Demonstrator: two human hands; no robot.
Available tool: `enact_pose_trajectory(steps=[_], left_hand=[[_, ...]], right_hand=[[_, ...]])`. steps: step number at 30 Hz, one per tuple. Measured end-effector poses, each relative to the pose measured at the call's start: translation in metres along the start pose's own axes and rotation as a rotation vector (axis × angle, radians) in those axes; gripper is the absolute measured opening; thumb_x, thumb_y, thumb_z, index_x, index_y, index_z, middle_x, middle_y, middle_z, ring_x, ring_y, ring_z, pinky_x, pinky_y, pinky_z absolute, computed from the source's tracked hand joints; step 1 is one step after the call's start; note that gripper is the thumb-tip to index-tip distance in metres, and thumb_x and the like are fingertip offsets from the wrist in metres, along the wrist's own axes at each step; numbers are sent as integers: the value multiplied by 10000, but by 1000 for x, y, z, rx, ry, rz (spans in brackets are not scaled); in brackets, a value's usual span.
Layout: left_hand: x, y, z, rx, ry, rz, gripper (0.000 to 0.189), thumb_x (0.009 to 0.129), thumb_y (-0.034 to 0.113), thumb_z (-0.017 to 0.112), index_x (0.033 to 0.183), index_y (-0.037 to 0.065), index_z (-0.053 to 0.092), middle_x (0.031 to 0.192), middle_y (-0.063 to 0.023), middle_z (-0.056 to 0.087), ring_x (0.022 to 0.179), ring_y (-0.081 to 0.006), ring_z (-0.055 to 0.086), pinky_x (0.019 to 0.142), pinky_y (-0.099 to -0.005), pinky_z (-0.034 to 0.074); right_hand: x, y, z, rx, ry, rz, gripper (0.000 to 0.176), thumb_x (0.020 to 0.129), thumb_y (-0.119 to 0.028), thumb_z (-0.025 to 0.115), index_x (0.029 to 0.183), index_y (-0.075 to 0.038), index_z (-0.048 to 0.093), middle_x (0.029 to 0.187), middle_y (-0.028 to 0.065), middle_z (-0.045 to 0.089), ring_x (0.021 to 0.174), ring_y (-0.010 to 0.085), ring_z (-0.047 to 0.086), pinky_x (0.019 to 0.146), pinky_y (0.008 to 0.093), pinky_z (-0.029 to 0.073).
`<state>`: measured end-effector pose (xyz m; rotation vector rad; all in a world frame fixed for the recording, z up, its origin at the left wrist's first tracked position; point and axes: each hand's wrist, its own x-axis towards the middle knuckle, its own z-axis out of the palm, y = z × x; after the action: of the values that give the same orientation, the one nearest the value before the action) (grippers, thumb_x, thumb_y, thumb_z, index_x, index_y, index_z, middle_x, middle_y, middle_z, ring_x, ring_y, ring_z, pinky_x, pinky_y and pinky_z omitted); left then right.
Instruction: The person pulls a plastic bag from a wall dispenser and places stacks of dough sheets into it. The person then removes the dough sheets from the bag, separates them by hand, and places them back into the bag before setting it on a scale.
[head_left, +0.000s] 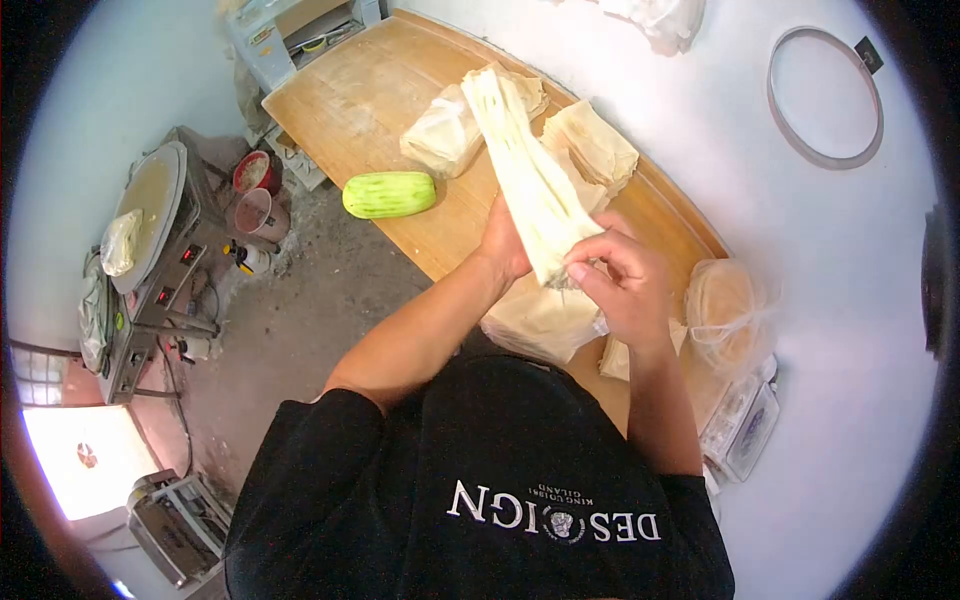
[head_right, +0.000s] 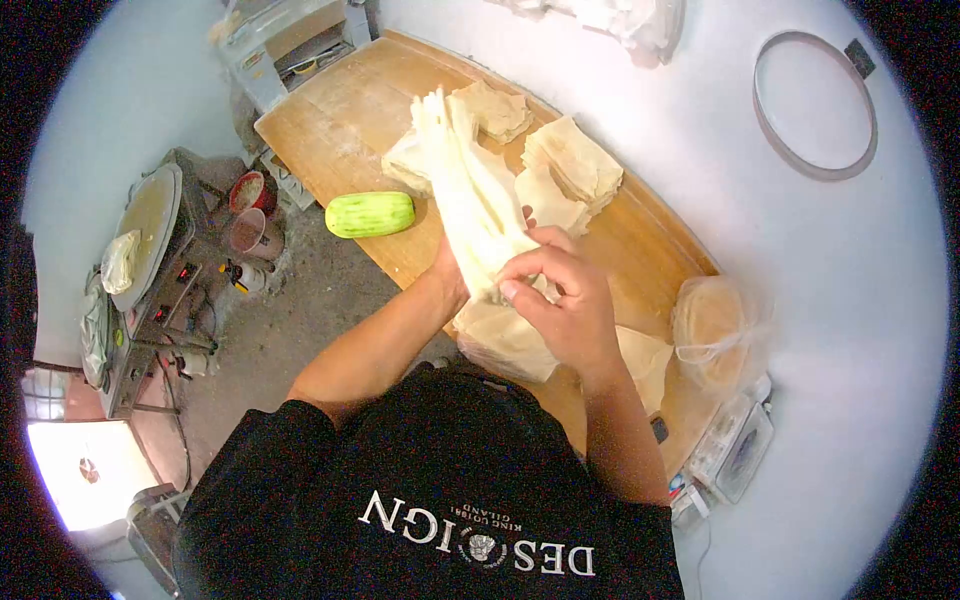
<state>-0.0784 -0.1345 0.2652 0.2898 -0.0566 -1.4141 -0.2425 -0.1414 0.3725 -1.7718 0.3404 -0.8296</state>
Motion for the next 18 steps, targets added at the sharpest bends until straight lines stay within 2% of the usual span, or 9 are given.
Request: enact_pose_trajectory(steps=[2, 4, 5, 6, 8, 9, 11, 14, 18], left_hand=[[1, 6, -11, -27, -52, -26, 485, 1008, 395, 357, 1345, 57, 445, 1291, -167, 529, 1128, -316, 573, 970, -454, 502], [9, 8, -19, -55, -90, -64, 471, 1019, 358, 351, 1386, 68, 411, 1351, -143, 491, 1187, -304, 538, 1008, -431, 480], [13, 13, -7, -14, -127, 58, 504, 995, 410, 399, 1373, 79, 433, 1336, -104, 516, 1196, -269, 519, 1011, -424, 466], [16, 16, 5, 28, -164, 176, 539, 970, 462, 448, 1360, 91, 454, 1321, -66, 541, 1204, -233, 501, 1014, -418, 453], [14, 18, 28, 225, -219, 254, 551, 1007, 378, 421, 1475, 118, 290, 1457, -92, 390, 1332, -239, 395, 1125, -411, 350], [23, 18, 27, 226, -215, 235, 551, 1007, 378, 421, 1475, 118, 290, 1457, -92, 390, 1332, -239, 395, 1125, -411, 350], [36, 19, 32, 165, -556, 229, 586, 995, 393, 444, 1485, 120, 273, 1501, -93, 340, 1362, -211, 360, 1144, -407, 319], [37, 18, 41, 288, -502, 180, 602, 996, 412, 425, 1482, 88, 281, 1495, -111, 369, 1354, -240, 390, 1135, -429, 331], [9, 26, 14, 422, -329, 51, 587, 997, 409, 420, 1464, 72, 310, 1446, -128, 424, 1321, -256, 431, 1104, -432, 365]], right_hand=[[-5, 3, -1, -18, 1, -28, 74, 826, -36, 646, 895, -13, 631, 1018, 109, 593, 945, 162, 579, 883, 297, 422], [-14, 22, -9, 153, 459, 308, 180, 897, -166, 611, 969, -1, 611, 1061, 120, 603, 988, 186, 591, 913, 321, 431], [-18, 37, -16, 236, 427, 427, 411, 923, -383, 594, 1013, 17, 584, 1086, 139, 602, 1050, 250, 600, 962, 375, 439], [-18, 39, -16, 242, 449, 443, 411, 923, -383, 594, 1013, 17, 584, 1086, 139, 602, 1050, 250, 600, 962, 375, 439], [-14, 42, -15, 981, 324, 967, 628, 881, -529, 610, 1145, 39, 553, 1154, 172, 593, 1097, 318, 588, 1011, 447, 424], [-11, 48, -15, 1163, 178, 918, 800, 847, -602, 613, 1275, 61, 484, 1243, 201, 566, 1150, 352, 563, 1037, 472, 409], [0, 51, -13, 1293, 162, 846, 807, 854, -586, 612, 1314, 58, 456, 1281, 206, 548, 1163, 344, 556, 1039, 463, 410], [-9, 66, -17, 1388, 152, 710, 697, 901, -466, 602, 1344, 46, 438, 1305, 208, 547, 1155, 311, 572, 1015, 428, 448], [-37, 77, -50, 1127, 414, 498, 504, 934, -231, 563, 1333, 52, 441, 1222, 214, 597, 1023, 295, 647, 902, 416, 538]])
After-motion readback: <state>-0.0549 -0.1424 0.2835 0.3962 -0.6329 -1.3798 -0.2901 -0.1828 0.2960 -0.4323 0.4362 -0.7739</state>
